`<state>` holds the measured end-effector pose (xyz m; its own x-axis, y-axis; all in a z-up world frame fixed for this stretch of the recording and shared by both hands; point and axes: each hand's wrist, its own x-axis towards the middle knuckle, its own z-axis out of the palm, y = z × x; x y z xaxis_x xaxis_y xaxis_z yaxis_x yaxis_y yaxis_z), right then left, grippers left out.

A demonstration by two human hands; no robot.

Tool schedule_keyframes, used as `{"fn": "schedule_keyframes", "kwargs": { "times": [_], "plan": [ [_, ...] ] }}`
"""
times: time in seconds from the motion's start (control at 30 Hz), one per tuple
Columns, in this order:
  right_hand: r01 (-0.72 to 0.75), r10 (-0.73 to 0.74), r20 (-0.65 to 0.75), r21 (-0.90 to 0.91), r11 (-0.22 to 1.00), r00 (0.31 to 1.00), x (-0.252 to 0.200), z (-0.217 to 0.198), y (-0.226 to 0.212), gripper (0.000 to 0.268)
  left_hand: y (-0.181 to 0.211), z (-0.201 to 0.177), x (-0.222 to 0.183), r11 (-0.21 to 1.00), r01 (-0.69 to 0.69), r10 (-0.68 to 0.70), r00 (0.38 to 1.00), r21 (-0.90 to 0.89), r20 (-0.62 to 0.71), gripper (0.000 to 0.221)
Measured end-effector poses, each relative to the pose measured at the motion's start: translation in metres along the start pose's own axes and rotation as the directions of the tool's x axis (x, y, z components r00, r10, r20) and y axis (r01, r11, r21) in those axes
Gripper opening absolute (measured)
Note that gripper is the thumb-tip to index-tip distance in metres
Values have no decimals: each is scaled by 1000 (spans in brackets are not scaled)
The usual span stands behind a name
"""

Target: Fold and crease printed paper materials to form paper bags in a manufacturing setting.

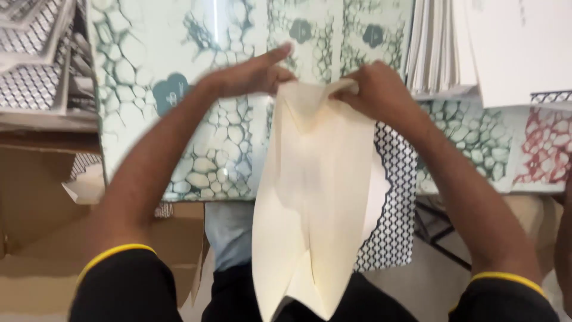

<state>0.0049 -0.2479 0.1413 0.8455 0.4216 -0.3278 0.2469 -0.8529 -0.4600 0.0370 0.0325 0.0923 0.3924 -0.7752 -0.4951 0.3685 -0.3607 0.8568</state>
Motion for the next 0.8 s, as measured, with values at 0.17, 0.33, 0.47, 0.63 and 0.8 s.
{"fn": "schedule_keyframes", "kwargs": {
  "times": [0.17, 0.33, 0.47, 0.63, 0.8],
  "plan": [
    [13, -9, -48, 84, 996, 999, -13, 12, 19, 30, -102, 56, 47, 827, -396, 209, 875, -400, -436, 74],
    [48, -37, -83, 136, 990, 996, -18, 11, 12, 30, -81, 97, 50, 798, -482, -43, 551, -361, -833, 63],
    [52, -36, -105, 152, 987, 994, -15, 9, 3, 29, -75, 92, 54, 792, -516, -40, 491, -328, -870, 60],
    [-2, 12, -80, 113, 994, 997, -16, 12, 5, 31, -73, 91, 57, 771, -553, -36, 458, -316, -888, 61],
    [-13, 25, -108, 113, 994, 994, -6, 18, 10, 33, -79, 69, 65, 741, -598, 32, 488, -307, -872, 61]
  ]
}}
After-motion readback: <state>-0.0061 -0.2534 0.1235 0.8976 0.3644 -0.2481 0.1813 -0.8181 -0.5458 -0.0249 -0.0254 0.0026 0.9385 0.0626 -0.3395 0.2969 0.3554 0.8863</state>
